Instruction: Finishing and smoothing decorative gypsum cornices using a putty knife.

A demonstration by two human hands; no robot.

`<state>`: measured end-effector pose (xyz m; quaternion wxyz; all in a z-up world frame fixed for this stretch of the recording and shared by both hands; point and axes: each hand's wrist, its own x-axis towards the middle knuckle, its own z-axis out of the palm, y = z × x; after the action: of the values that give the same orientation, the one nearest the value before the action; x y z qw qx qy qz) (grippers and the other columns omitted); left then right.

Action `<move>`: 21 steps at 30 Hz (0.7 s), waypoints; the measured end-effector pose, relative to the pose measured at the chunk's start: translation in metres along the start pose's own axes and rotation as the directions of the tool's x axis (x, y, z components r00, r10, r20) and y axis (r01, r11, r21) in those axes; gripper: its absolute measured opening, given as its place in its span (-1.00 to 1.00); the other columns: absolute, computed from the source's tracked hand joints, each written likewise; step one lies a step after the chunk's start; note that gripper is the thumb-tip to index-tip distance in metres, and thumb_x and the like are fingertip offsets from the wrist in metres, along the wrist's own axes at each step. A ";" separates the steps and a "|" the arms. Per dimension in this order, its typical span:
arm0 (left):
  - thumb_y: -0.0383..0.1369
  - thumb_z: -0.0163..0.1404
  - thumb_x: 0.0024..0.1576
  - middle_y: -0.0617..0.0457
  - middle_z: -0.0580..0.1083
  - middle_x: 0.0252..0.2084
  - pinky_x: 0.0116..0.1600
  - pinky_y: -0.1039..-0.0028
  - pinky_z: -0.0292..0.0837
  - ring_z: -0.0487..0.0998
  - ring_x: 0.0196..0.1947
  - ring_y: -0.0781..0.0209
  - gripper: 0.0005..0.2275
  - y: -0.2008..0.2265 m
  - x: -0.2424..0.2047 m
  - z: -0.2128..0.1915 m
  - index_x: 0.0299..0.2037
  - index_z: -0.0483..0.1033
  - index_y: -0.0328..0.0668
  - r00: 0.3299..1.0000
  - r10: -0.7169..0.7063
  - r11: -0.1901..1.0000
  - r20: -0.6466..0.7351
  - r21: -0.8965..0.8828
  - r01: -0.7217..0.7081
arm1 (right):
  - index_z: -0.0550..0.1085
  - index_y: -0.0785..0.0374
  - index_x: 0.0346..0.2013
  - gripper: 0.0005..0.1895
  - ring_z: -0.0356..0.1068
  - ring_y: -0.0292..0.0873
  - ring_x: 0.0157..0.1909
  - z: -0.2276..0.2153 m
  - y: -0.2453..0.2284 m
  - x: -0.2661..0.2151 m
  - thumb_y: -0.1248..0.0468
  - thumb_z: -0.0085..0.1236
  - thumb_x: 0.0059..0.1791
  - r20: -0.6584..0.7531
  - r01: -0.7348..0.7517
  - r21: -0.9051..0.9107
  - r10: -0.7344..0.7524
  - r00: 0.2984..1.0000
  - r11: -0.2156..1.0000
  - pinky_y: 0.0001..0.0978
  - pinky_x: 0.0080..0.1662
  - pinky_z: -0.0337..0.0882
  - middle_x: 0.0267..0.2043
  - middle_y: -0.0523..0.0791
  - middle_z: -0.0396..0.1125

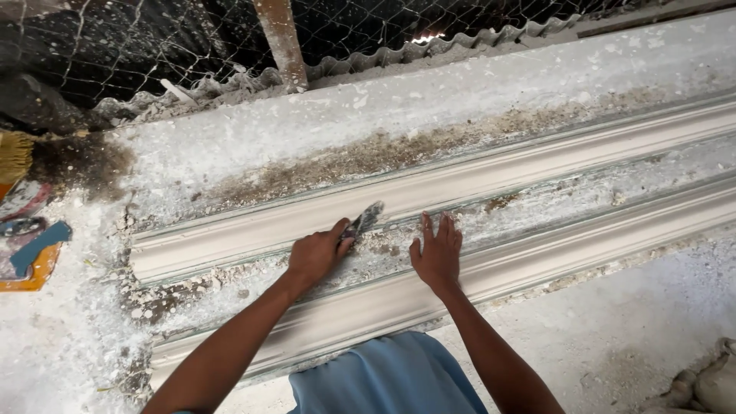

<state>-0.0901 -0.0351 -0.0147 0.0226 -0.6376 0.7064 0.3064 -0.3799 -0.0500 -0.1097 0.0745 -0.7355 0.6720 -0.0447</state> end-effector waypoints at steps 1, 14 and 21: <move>-0.01 -0.31 0.31 -0.12 0.60 -0.10 0.00 -0.10 0.56 0.65 -0.08 -0.26 -0.58 0.004 0.003 0.005 0.36 0.20 0.23 1.000 0.010 1.000 -0.010 -0.019 -0.010 | 0.12 0.02 0.51 -0.29 -0.09 0.23 0.56 0.000 0.000 -0.001 0.02 -0.12 0.05 -0.014 0.006 -0.005 -0.006 1.000 1.000 0.25 0.39 -0.02 0.47 0.20 0.00; -0.04 -0.31 0.32 -0.16 0.60 -0.13 -0.02 -0.11 0.56 0.65 -0.10 -0.30 -0.58 0.006 0.008 0.005 0.36 0.21 0.18 0.997 0.074 0.997 -0.020 -0.013 -0.075 | 0.11 0.04 0.51 -0.28 -0.12 0.24 0.56 0.003 0.003 -0.001 0.03 -0.12 0.04 0.005 0.010 -0.008 -0.010 1.000 1.000 0.27 0.39 -0.02 0.47 0.22 -0.02; -0.03 -0.30 0.31 -0.14 0.61 -0.13 -0.03 -0.10 0.56 0.66 -0.10 -0.28 -0.59 0.017 0.010 -0.002 0.35 0.22 0.21 0.999 0.045 0.999 -0.009 -0.008 -0.045 | 0.14 0.06 0.49 -0.30 -0.10 0.24 0.56 0.001 -0.001 0.003 0.02 -0.13 0.05 0.009 0.000 -0.027 0.000 1.000 1.000 0.25 0.40 -0.03 0.47 0.22 0.00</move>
<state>-0.1066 -0.0449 -0.0105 0.0102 -0.6230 0.7195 0.3068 -0.3784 -0.0529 -0.1106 0.0678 -0.7367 0.6720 -0.0324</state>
